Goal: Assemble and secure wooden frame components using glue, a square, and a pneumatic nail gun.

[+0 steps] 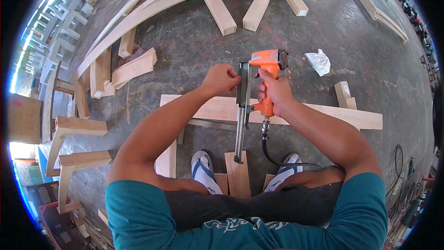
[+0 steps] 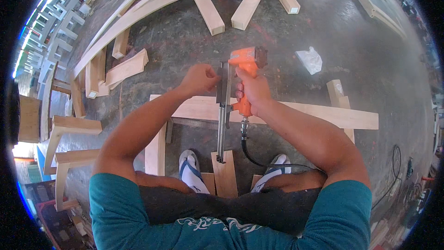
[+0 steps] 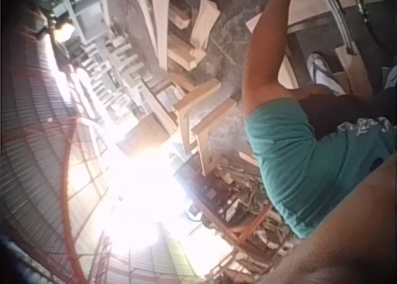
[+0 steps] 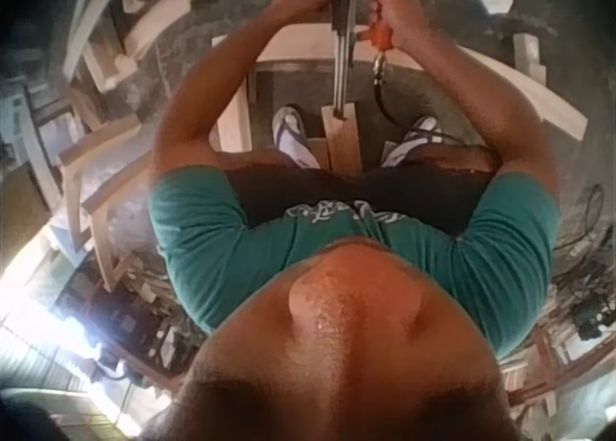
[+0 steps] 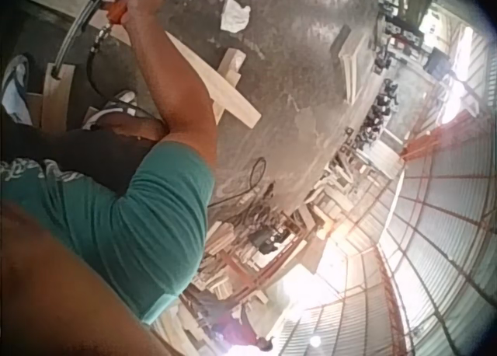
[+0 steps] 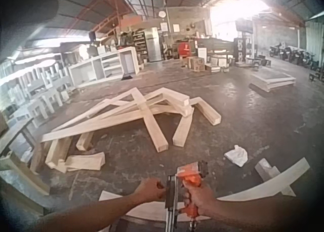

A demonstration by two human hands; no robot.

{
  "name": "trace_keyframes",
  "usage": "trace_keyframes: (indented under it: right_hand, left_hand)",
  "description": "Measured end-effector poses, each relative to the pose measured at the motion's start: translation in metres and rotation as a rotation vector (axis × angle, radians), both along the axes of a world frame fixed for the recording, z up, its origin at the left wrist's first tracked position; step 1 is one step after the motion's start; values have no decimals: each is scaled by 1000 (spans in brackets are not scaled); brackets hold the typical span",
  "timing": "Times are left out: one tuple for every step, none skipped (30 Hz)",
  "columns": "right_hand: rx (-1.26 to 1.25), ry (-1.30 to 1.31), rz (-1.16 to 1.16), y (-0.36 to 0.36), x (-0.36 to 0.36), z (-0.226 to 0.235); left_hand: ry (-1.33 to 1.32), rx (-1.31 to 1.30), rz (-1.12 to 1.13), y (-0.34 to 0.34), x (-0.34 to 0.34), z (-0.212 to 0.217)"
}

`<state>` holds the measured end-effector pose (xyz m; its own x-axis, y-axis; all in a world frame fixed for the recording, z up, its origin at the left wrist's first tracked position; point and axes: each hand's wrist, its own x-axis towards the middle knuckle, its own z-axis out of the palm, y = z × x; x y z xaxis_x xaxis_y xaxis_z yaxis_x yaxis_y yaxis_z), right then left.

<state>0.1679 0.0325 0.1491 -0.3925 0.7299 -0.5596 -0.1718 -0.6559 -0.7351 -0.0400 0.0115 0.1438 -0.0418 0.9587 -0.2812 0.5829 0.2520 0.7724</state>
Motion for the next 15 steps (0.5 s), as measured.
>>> trace_keyframes:
  right_hand:
    - [7, -12, 15, 0, -1, 0]
    - [6, -11, 18, 0, -2, 0]
    - [3, -14, 21, 0, -4, 0]
    - [0, -19, 20, 0, -5, 0]
    - [-1, -19, 21, 0, -5, -1]
    - [13, -20, 29, 0, -5, -2]
    - [26, -20, 39, 0, -5, -3]
    - [25, -19, 40, -1, -6, -2]
    - [24, -19, 41, -1, -7, -2]
    - [20, -20, 42, -2, -8, -2]
    - [19, -21, 43, -1, -8, -3]
    - [19, -3, 56, 0, -7, -4]
    - [19, 15, 70, 0, -7, -4]
    - [18, 15, 71, 1, -6, -4]
    - [-2, 33, 82, 1, -5, -2]
  left_hand:
    - [26, -2, -15, 0, 0, 0]
    - [28, -3, -12, -1, 0, 0]
    - [49, 18, 3, -1, 0, -1]
    - [69, 39, 15, -1, -1, -2]
    - [69, 39, 15, 0, -2, -3]
    - [87, 53, 16, 2, -2, -4]
    - [106, 68, 18, 2, -3, -5]
    - [107, 67, 20, 2, -4, -7]
    - [75, 83, 38, 1, -4, -8]
    - [42, 98, 56, 0, -3, -9]
    - [42, 97, 57, 1, -3, -10]
    - [96, 115, 36, 2, -2, -11]
    - [151, 133, 15, 3, -2, -11]
    - [151, 132, 16, 3, -2, -14]
    - [224, 110, 20, 3, -2, -18]
